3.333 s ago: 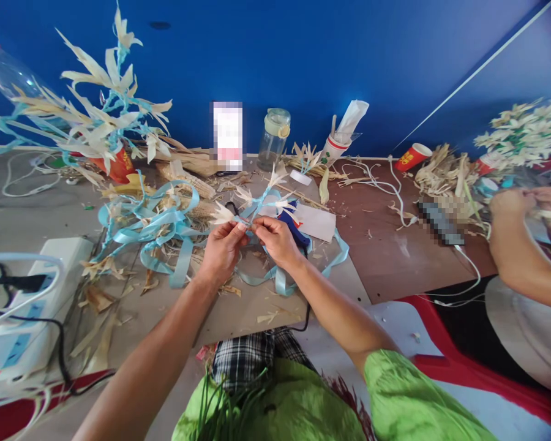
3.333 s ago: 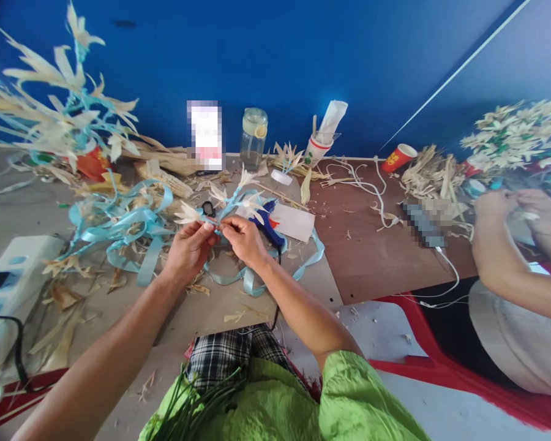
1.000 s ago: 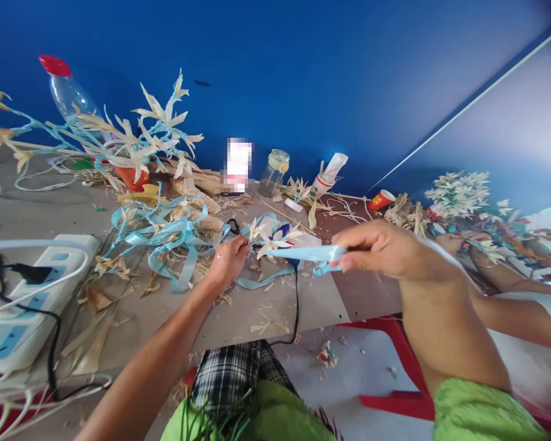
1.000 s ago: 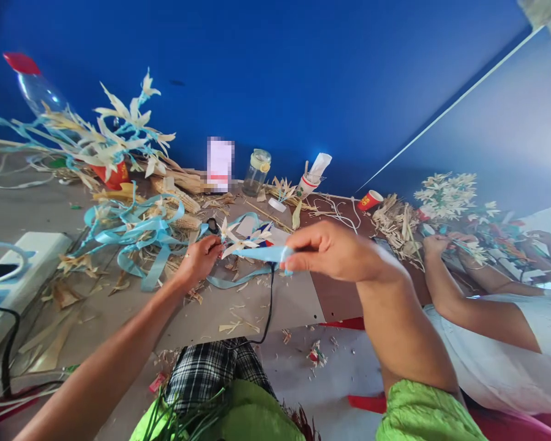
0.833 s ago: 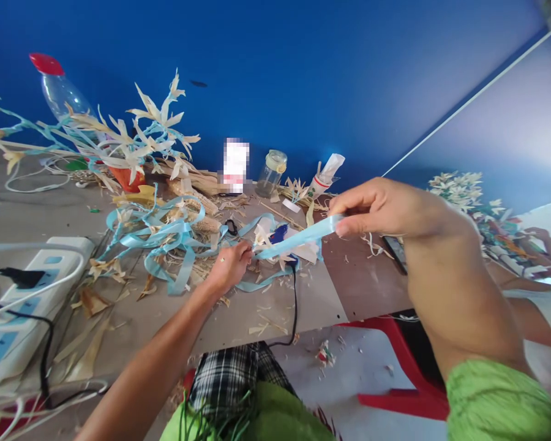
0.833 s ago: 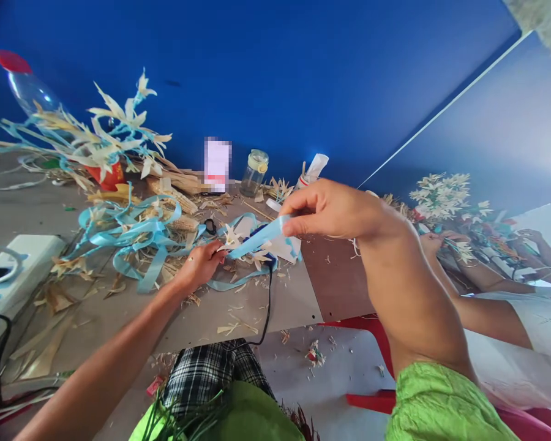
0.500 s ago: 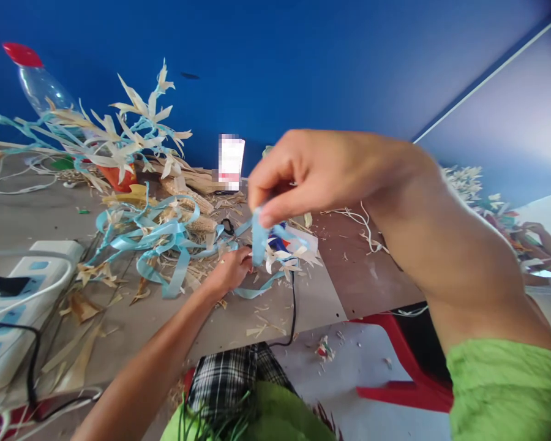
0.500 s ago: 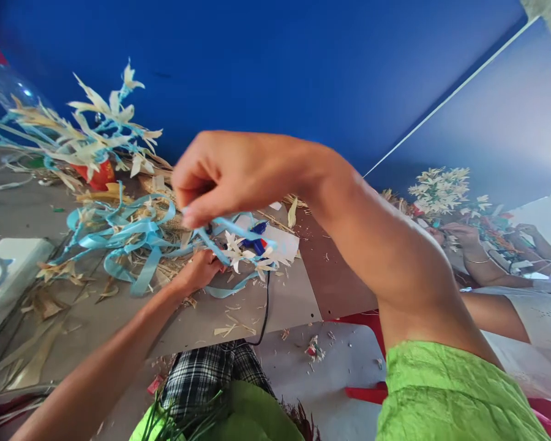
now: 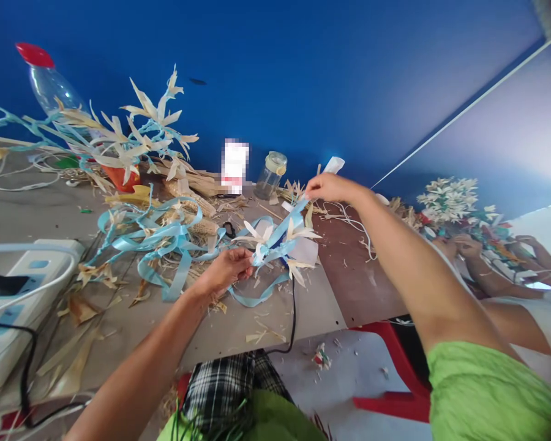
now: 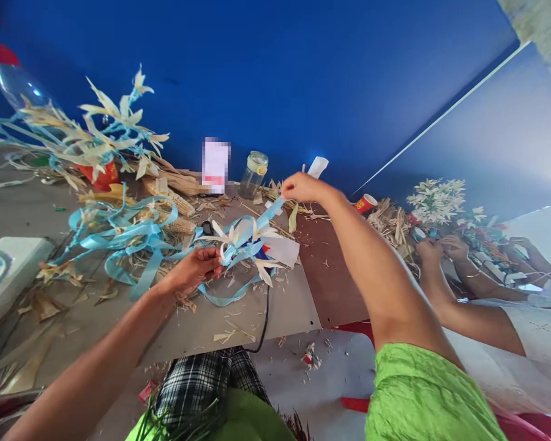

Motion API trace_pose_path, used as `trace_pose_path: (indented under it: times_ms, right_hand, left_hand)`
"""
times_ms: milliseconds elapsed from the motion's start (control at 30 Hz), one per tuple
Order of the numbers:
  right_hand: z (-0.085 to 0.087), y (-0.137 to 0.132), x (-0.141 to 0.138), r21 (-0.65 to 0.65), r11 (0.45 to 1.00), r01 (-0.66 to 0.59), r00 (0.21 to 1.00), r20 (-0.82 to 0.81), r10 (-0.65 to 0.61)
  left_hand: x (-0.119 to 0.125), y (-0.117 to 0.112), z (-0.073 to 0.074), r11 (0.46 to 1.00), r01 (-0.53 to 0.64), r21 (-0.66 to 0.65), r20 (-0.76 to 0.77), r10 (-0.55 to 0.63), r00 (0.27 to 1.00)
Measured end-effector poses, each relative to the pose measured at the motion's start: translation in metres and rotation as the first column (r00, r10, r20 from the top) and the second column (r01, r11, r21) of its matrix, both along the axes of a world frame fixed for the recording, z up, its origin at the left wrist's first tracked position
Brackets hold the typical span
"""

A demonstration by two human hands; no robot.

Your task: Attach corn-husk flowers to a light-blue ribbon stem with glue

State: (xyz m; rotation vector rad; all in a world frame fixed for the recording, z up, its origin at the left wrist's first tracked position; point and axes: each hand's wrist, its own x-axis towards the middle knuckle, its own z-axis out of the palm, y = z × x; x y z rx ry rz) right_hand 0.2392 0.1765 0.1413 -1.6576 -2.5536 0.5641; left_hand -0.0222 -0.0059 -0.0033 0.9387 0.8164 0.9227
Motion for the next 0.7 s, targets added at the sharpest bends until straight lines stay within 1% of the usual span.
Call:
trace_pose_path:
  times_ms: [67, 133, 200, 300, 367, 400, 467, 500, 533, 600, 667, 700]
  right_hand:
    - [-0.019, -0.007, 0.005, -0.015, 1.0, 0.017, 1.0, -0.018, -0.017]
    - [-0.026, -0.011, 0.011, -0.01, 0.999, 0.04, 0.998, -0.047, -0.04]
    - [-0.023, -0.012, 0.017, 0.044, 0.996, 0.072, 0.995, -0.079, -0.068]
    - [-0.014, -0.01, 0.027, 0.204, 0.974, 0.102, 0.993, -0.072, -0.089]
    - [-0.011, -0.008, 0.032, 0.294, 0.952, 0.089, 0.996, -0.041, -0.08]
    - [-0.012, -0.006, 0.033, 0.312, 0.947, 0.08, 0.997, -0.037, -0.072]
    - [-0.017, -0.001, 0.035, 0.306, 0.949, 0.073, 0.997, -0.06, -0.058]
    - [-0.022, 0.001, 0.035, 0.288, 0.955, 0.074, 0.996, -0.074, -0.055]
    - [-0.029, 0.003, 0.034, 0.266, 0.961, 0.082, 0.995, -0.08, -0.063]
    - [-0.045, 0.004, 0.029, 0.225, 0.969, 0.103, 0.995, -0.039, -0.096]
    - [-0.066, -0.001, 0.018, 0.144, 0.982, 0.12, 0.988, 0.078, -0.132]
    - [-0.077, -0.006, 0.011, 0.122, 0.985, 0.122, 0.98, 0.141, -0.139]
  left_hand:
    - [0.001, 0.0, -0.001, 0.999, -0.034, -0.039, 0.03, 0.035, 0.999]
    - [0.002, 0.002, -0.004, 0.994, -0.077, -0.077, 0.044, 0.08, 0.996]
    - [0.004, 0.004, -0.007, 0.988, -0.116, -0.1, 0.058, 0.122, 0.991]
    - [0.006, 0.003, -0.007, 0.987, -0.129, -0.093, 0.143, 0.142, 0.98]
    - [0.004, 0.001, -0.005, 0.993, -0.076, -0.09, 0.237, 0.095, 0.967]
    - [0.003, 0.0, -0.004, 0.996, -0.028, -0.087, 0.279, 0.051, 0.959]
    - [0.0, -0.002, -0.003, 0.994, 0.079, -0.071, 0.331, -0.051, 0.942]
    - [-0.001, -0.003, -0.002, 0.993, 0.108, -0.058, 0.344, -0.081, 0.935]
    - [-0.003, -0.003, -0.003, 0.993, 0.109, -0.043, 0.353, -0.087, 0.932]
    - [-0.004, -0.002, -0.004, 0.999, 0.033, -0.024, 0.367, -0.022, 0.93]
    - [-0.004, 0.0, -0.006, 0.998, -0.051, -0.022, 0.384, 0.056, 0.922]
    - [-0.003, 0.0, -0.007, 0.998, -0.057, -0.028, 0.392, 0.063, 0.918]
